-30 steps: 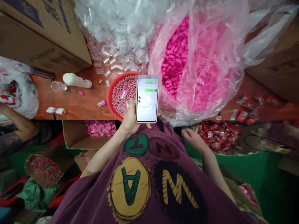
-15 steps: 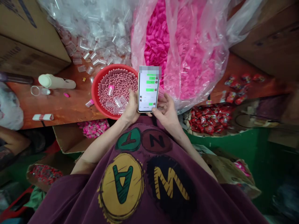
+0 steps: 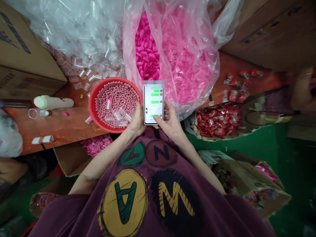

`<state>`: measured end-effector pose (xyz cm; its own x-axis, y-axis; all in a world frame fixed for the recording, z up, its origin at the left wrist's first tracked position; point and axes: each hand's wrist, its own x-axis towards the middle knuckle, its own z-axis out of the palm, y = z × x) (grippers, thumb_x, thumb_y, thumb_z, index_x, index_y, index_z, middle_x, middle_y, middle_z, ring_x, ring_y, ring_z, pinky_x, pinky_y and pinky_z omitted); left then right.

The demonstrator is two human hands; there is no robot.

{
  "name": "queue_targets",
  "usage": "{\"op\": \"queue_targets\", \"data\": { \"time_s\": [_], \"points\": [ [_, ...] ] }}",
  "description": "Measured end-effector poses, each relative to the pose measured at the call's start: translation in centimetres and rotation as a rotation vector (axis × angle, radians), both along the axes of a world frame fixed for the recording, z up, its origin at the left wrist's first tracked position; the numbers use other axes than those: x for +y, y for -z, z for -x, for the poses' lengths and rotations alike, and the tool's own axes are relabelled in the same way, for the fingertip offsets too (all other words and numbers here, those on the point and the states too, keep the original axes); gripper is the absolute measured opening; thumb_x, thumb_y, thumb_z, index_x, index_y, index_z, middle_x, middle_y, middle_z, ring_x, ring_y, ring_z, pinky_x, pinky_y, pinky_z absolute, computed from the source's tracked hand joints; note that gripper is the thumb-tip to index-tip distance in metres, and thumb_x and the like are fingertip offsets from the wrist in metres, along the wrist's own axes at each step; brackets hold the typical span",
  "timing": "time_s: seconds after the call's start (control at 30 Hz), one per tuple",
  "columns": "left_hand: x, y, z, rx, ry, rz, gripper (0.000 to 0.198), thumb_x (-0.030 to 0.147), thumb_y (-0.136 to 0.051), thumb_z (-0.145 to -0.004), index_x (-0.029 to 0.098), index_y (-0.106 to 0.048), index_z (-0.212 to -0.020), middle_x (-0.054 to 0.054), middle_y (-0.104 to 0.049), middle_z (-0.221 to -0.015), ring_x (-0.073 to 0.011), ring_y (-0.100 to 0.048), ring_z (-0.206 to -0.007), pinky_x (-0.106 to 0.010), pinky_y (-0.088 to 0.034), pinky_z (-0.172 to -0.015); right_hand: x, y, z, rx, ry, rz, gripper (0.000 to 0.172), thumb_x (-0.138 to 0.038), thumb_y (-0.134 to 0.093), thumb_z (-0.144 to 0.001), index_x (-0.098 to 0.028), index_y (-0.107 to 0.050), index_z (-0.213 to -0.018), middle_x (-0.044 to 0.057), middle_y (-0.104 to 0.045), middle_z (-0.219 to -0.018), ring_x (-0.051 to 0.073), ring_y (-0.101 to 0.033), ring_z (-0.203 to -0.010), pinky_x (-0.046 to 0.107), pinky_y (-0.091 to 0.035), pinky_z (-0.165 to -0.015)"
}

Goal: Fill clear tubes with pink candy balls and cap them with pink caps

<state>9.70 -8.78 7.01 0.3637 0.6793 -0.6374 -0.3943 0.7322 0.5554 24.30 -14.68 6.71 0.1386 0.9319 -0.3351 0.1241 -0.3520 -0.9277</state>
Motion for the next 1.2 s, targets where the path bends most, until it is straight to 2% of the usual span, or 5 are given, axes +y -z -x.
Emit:
{"op": "queue_targets", "data": {
  "time_s": [0.23, 0.37, 0.53, 0.83, 1.2],
  "points": [
    [-0.4, -0.5, 0.1, 0.037, 0.093, 0.132, 0.084, 0.076, -0.025, -0.114, 0.016, -0.065, -0.157, -0.018, -0.086, -0.119, -0.0313, -0.085, -0.106, -0.038, -0.074, -0.078, -1.3, 1.0, -0.2, 0.318, 0.077, 0.053, 0.073, -0.053, -0.068, -0.097, -0.031, -0.046, -0.163, 0.008, -0.064, -0.162, 0.028, -0.064, -0.148, 0.055, -0.053, -0.131],
    [-0.2, -0.6, 0.0, 0.08, 0.078, 0.117, 0.084, 0.076, -0.027, -0.114, 0.016, -0.063, -0.16, -0.018, -0.086, -0.118, -0.0322, -0.084, -0.109, -0.04, -0.074, -0.08, -1.7, 0.7, 0.0, 0.451, 0.014, 0.093, 0.068, -0.039, -0.07, -0.09, -0.03, -0.056, -0.156, 0.006, -0.071, -0.155, 0.027, -0.071, -0.132, 0.051, -0.06, -0.123],
    [-0.1, -0.2, 0.0, 0.14, 0.145, 0.039, 0.086, 0.08, -0.027, -0.112, 0.019, -0.063, -0.159, -0.016, -0.086, -0.114, -0.0293, -0.084, -0.102, -0.035, -0.072, -0.073, -2.0, 0.9, 0.6, 0.529, -0.007, 0.072, 0.068, -0.039, -0.073, -0.091, -0.03, -0.055, -0.156, 0.008, -0.073, -0.14, 0.024, -0.072, -0.105, 0.047, -0.066, -0.103],
    [0.4, 0.7, -0.3, 0.094, 0.126, -0.029, 0.083, 0.077, -0.023, -0.114, 0.017, -0.061, -0.155, -0.017, -0.084, -0.115, -0.0332, -0.082, -0.112, -0.038, -0.071, -0.078, -1.6, 1.6, 0.8, 0.522, 0.069, 0.084, 0.066, -0.043, -0.076, -0.09, -0.031, -0.054, -0.151, 0.007, -0.073, -0.128, 0.023, -0.067, -0.1, 0.05, -0.064, -0.1],
    [0.6, 0.4, -0.4, 0.165, 0.118, 0.002, 0.084, 0.082, -0.023, -0.112, 0.02, -0.061, -0.154, -0.014, -0.084, -0.112, -0.0267, -0.083, -0.101, -0.031, -0.069, -0.072, -1.4, 2.4, 1.0, 0.557, 0.12, 0.106, 0.07, -0.038, -0.082, -0.088, -0.032, -0.052, -0.151, 0.006, -0.071, -0.129, 0.023, -0.069, -0.1, 0.048, -0.064, -0.097]
  ]
}}
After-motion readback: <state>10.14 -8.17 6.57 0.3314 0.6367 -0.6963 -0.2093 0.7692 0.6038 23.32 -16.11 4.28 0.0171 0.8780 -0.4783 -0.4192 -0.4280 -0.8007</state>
